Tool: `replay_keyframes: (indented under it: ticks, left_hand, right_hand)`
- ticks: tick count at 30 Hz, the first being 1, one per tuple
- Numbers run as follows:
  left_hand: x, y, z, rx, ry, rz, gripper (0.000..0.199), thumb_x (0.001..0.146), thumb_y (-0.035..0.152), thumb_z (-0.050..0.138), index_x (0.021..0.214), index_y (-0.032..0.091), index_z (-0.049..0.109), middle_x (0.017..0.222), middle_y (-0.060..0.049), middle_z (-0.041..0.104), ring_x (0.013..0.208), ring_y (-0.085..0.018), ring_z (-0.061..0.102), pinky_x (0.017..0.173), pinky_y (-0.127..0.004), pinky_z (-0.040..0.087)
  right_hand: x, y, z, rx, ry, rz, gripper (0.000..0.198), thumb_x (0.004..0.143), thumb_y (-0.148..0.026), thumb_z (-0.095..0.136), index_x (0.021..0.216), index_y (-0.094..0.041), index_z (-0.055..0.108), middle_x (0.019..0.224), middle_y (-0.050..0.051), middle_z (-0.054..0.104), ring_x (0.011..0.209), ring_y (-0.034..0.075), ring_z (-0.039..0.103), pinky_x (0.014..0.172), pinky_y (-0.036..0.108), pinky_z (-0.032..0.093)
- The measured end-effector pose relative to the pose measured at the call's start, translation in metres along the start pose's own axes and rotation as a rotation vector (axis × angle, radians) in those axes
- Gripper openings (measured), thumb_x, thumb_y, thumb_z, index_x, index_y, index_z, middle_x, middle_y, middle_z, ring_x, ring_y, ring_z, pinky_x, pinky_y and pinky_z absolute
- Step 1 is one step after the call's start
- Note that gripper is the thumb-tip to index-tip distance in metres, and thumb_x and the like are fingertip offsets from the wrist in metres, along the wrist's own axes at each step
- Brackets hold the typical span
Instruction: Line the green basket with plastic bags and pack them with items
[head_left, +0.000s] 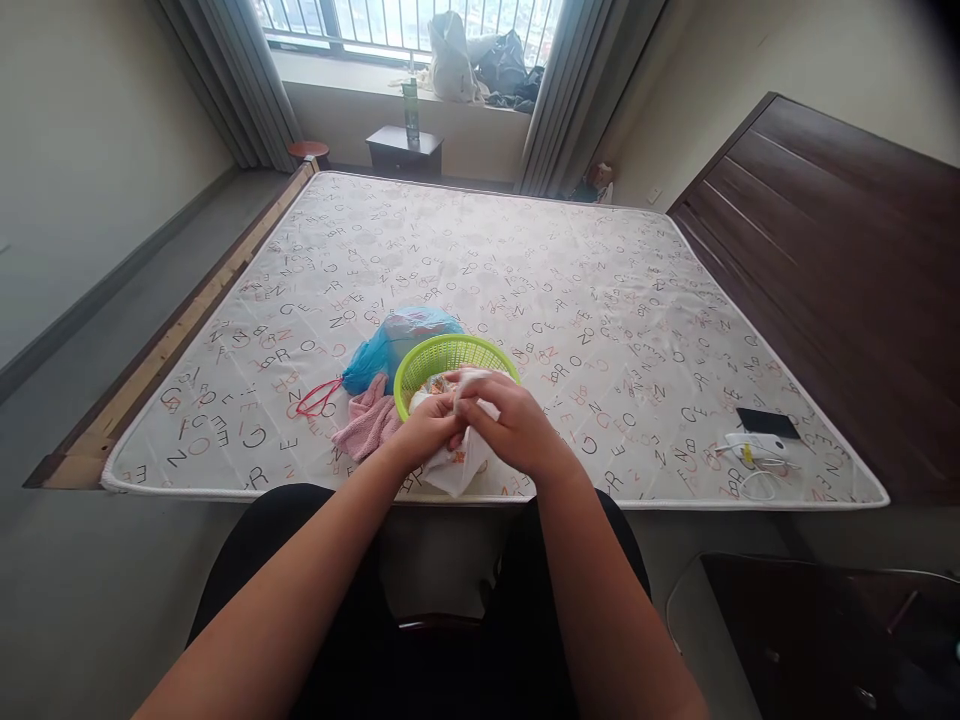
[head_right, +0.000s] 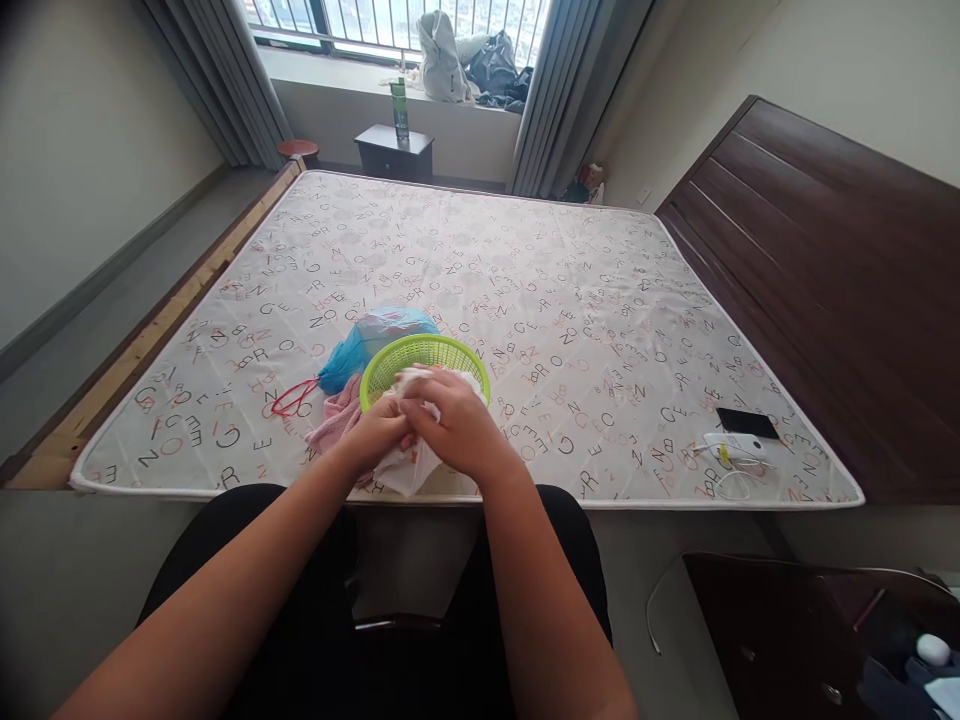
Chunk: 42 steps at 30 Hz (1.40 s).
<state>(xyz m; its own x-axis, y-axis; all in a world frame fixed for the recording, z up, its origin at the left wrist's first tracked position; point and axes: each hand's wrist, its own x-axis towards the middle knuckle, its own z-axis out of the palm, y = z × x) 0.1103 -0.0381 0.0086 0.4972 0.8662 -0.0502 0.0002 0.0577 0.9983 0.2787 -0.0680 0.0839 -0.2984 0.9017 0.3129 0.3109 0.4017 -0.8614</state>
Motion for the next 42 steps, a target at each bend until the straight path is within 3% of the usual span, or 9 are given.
replay_keyframes:
  ticks: [6, 10, 13, 16, 20, 25, 31, 35, 42]
  left_hand:
    - [0.001, 0.010, -0.002, -0.475, 0.060, -0.092, 0.038, 0.079, 0.051, 0.083, 0.077, 0.018, 0.063, 0.051, 0.006, 0.048, 0.044, -0.008, 0.046, 0.047, -0.022, 0.041]
    - [0.002, 0.003, -0.005, -0.616, 0.105, -0.081, 0.045, 0.083, 0.050, 0.080, 0.063, 0.017, 0.058, 0.051, 0.003, 0.050, 0.044, -0.009, 0.048, 0.046, -0.022, 0.042]
    - [0.004, -0.004, -0.009, -0.671, 0.129, -0.084, 0.048, 0.088, 0.053, 0.074, 0.060, 0.018, 0.058, 0.051, 0.001, 0.052, 0.041, -0.010, 0.047, 0.042, -0.023, 0.041]
    - [0.004, -0.005, -0.011, -0.684, 0.170, -0.093, 0.035, 0.088, 0.052, 0.075, 0.077, 0.019, 0.070, 0.051, 0.003, 0.051, 0.039, -0.010, 0.044, 0.041, -0.024, 0.041]
    - [0.001, 0.000, -0.006, -0.688, 0.149, -0.124, 0.034, 0.084, 0.047, 0.078, 0.103, 0.019, 0.074, 0.053, 0.003, 0.057, 0.042, -0.012, 0.050, 0.045, -0.025, 0.046]
    - [-0.003, 0.005, -0.002, -0.642, -0.035, -0.180, 0.036, 0.082, 0.042, 0.081, 0.104, 0.015, 0.072, 0.064, -0.002, 0.068, 0.051, -0.015, 0.062, 0.053, -0.027, 0.053]
    - [-0.005, 0.005, -0.002, -0.544, -0.164, -0.228, 0.035, 0.082, 0.046, 0.080, 0.097, 0.016, 0.069, 0.070, -0.006, 0.073, 0.058, -0.020, 0.069, 0.057, -0.029, 0.055]
    - [-0.007, 0.008, 0.001, -0.479, -0.198, -0.236, 0.035, 0.083, 0.047, 0.079, 0.097, 0.016, 0.070, 0.072, -0.007, 0.075, 0.063, -0.019, 0.070, 0.063, -0.028, 0.054]
    - [-0.010, 0.004, -0.002, -0.420, -0.278, -0.267, 0.032, 0.089, 0.047, 0.074, 0.097, 0.016, 0.071, 0.074, -0.008, 0.075, 0.067, -0.017, 0.068, 0.065, -0.026, 0.050]
  right_hand:
    - [-0.006, 0.029, -0.018, 0.009, -0.003, 0.127, 0.033, 0.103, -0.038, 0.056, 0.134, -0.036, 0.068, 0.138, 0.002, 0.068, 0.132, 0.025, 0.061, 0.115, 0.049, 0.044]
    - [-0.009, 0.033, -0.025, 0.087, 0.010, 0.100, 0.029, 0.100, -0.038, 0.061, 0.126, -0.037, 0.073, 0.137, 0.001, 0.069, 0.133, 0.024, 0.060, 0.116, 0.047, 0.044]
    - [-0.009, 0.034, -0.027, 0.234, 0.103, 0.111, 0.019, 0.097, -0.039, 0.065, 0.110, -0.034, 0.078, 0.137, 0.001, 0.069, 0.133, 0.024, 0.060, 0.107, 0.044, 0.052]
    - [-0.007, 0.040, -0.026, 0.319, 0.209, 0.203, 0.019, 0.095, -0.044, 0.066, 0.104, -0.029, 0.076, 0.137, 0.004, 0.068, 0.123, 0.024, 0.064, 0.089, 0.039, 0.059]
    - [-0.005, 0.051, -0.017, 0.334, 0.200, 0.391, 0.040, 0.094, -0.051, 0.067, 0.126, -0.028, 0.067, 0.133, 0.008, 0.069, 0.106, 0.022, 0.069, 0.077, 0.034, 0.058]
    - [-0.002, 0.057, -0.003, 0.341, 0.056, 0.461, 0.056, 0.096, -0.054, 0.065, 0.144, -0.027, 0.057, 0.128, 0.008, 0.072, 0.108, 0.024, 0.069, 0.089, 0.038, 0.056]
    - [0.001, 0.052, 0.001, 0.606, 0.108, 0.408, 0.035, 0.084, -0.048, 0.080, 0.112, -0.026, 0.076, 0.102, 0.003, 0.076, 0.094, 0.019, 0.069, 0.088, 0.035, 0.054]
    - [0.001, 0.053, -0.005, 0.728, 0.163, 0.442, 0.028, 0.078, -0.049, 0.085, 0.087, -0.024, 0.076, 0.092, 0.002, 0.074, 0.082, 0.016, 0.066, 0.079, 0.031, 0.052]
    - [-0.005, 0.060, -0.020, 0.795, -0.175, 0.443, 0.042, 0.088, -0.058, 0.074, 0.075, -0.018, 0.075, 0.070, 0.001, 0.064, 0.059, 0.009, 0.050, 0.061, 0.024, 0.043]
